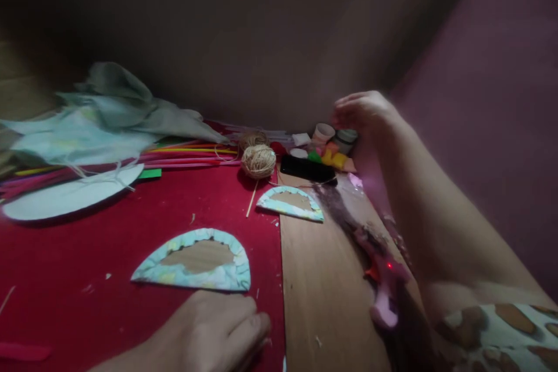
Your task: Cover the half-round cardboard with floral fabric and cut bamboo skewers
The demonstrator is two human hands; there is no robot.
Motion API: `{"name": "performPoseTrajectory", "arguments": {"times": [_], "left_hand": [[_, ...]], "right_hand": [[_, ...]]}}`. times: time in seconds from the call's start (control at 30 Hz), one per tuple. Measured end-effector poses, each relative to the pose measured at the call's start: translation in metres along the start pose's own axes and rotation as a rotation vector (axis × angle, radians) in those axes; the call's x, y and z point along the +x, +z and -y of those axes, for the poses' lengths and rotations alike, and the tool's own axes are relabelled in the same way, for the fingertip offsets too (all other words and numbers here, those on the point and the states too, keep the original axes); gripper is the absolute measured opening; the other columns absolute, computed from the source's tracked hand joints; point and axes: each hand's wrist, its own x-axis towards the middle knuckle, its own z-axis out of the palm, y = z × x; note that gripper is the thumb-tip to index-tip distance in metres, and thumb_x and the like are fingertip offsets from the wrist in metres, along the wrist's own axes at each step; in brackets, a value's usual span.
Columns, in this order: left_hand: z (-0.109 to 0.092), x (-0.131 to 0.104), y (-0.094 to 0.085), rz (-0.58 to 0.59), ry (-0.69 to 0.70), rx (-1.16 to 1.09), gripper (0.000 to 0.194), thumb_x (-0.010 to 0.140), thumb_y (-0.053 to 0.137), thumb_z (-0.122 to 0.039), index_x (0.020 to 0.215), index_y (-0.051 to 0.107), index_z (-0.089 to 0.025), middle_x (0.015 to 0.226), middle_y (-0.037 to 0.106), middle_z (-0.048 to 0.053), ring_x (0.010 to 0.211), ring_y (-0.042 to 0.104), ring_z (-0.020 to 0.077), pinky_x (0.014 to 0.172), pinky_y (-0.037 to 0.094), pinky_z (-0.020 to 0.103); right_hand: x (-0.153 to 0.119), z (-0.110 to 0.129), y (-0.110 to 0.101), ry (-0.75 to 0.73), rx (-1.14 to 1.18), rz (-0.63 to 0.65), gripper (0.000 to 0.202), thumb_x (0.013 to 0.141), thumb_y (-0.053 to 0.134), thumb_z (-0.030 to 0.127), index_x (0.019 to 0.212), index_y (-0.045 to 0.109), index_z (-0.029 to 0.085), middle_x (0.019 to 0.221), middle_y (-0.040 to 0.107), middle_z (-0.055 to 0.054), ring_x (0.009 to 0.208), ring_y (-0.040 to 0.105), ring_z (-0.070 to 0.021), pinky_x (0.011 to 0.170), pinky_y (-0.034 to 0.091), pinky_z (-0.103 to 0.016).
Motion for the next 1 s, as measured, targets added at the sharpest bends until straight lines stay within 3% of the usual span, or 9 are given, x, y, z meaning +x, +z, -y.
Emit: {"name": "performPoseTrajectory", "arguments": {"times": [0.13,0.23,0.3,0.4,0.5,0.63,0.73,0.87,1.0], "left_hand": [[0.000,-0.001,-0.002,-0.019,0.020,-0.036,0.025,0.091,0.038,-0.015,0.089,0.063,-0.022,0.064,0.061,0.002,0.053,0.054,0.0134,0.053,0.045,0.023],[-0.005,0.003,-0.001,-0.041,0.023,-0.045,0.025,0.091,0.037,-0.016,0.090,0.062,-0.021,0.066,0.061,0.003,0.053,0.055,0.0134,0.052,0.045,0.023],[-0.017,0.017,0.005,-0.011,0.002,-0.011,0.023,0.091,0.037,-0.019,0.091,0.061,-0.019,0.071,0.062,0.005,0.058,0.058,0.0158,0.053,0.047,0.025],[-0.049,0.061,0.022,0.187,-0.073,0.054,0.020,0.089,0.044,-0.026,0.101,0.057,-0.016,0.086,0.063,0.010,0.069,0.063,0.0246,0.054,0.050,0.034],[-0.081,0.121,0.048,0.364,-0.190,0.018,0.050,0.085,0.054,-0.040,0.124,0.045,-0.010,0.112,0.057,0.019,0.091,0.063,0.0329,0.069,0.053,0.044],[-0.099,0.172,0.078,0.436,-0.327,0.073,0.059,0.077,0.063,-0.023,0.131,0.042,-0.012,0.130,0.046,0.023,0.107,0.057,0.0339,0.084,0.049,0.042],[-0.095,0.170,0.088,0.392,-0.432,0.092,0.071,0.077,0.062,-0.027,0.139,0.031,-0.010,0.136,0.039,0.026,0.103,0.060,0.0336,0.080,0.051,0.041],[-0.084,0.141,0.089,0.319,-0.433,0.185,0.057,0.086,0.044,-0.025,0.140,0.028,-0.015,0.128,0.046,0.021,0.083,0.066,0.0268,0.068,0.054,0.039],[-0.073,0.108,0.088,0.260,-0.368,0.272,0.052,0.088,0.039,-0.023,0.139,0.027,-0.020,0.123,0.049,0.017,0.079,0.065,0.0241,0.066,0.054,0.037]], "right_hand": [[-0.053,0.001,-0.009,0.177,-0.225,0.210,0.022,0.059,0.067,-0.011,0.055,0.062,0.010,0.043,0.057,-0.002,0.035,0.055,-0.0129,0.033,0.045,-0.023],[-0.087,-0.004,-0.020,0.135,-0.255,0.237,0.025,0.058,0.069,-0.009,0.050,0.060,0.012,0.036,0.052,0.001,0.030,0.049,-0.0089,0.029,0.039,-0.018],[-0.111,-0.002,-0.028,0.035,-0.318,0.159,0.023,0.062,0.069,-0.004,0.048,0.060,0.012,0.035,0.052,0.000,0.030,0.047,-0.0073,0.029,0.037,-0.016],[-0.151,0.007,-0.037,-0.143,-0.403,-0.013,0.020,0.070,0.062,0.004,0.051,0.063,0.010,0.042,0.057,-0.002,0.036,0.051,-0.0067,0.036,0.040,-0.015],[-0.190,0.015,-0.043,-0.211,-0.316,-0.216,0.014,0.072,0.061,0.010,0.060,0.067,0.010,0.050,0.062,-0.002,0.043,0.056,-0.0079,0.042,0.043,-0.017],[-0.234,0.002,-0.052,-0.211,-0.219,-0.396,0.008,0.072,0.065,0.018,0.067,0.067,0.012,0.056,0.064,-0.001,0.050,0.058,-0.0097,0.049,0.045,-0.020],[-0.263,-0.029,-0.058,-0.184,-0.158,-0.463,0.010,0.072,0.066,0.024,0.068,0.064,0.015,0.060,0.063,0.000,0.056,0.058,-0.0112,0.055,0.046,-0.023],[-0.289,-0.082,-0.062,-0.076,-0.220,-0.541,0.015,0.077,0.061,0.030,0.070,0.057,0.018,0.063,0.059,0.001,0.061,0.057,-0.0136,0.060,0.045,-0.027],[-0.294,-0.109,-0.068,0.045,-0.411,-0.432,0.013,0.079,0.056,0.027,0.069,0.052,0.020,0.062,0.060,0.001,0.059,0.056,-0.0148,0.060,0.043,-0.028]]}}
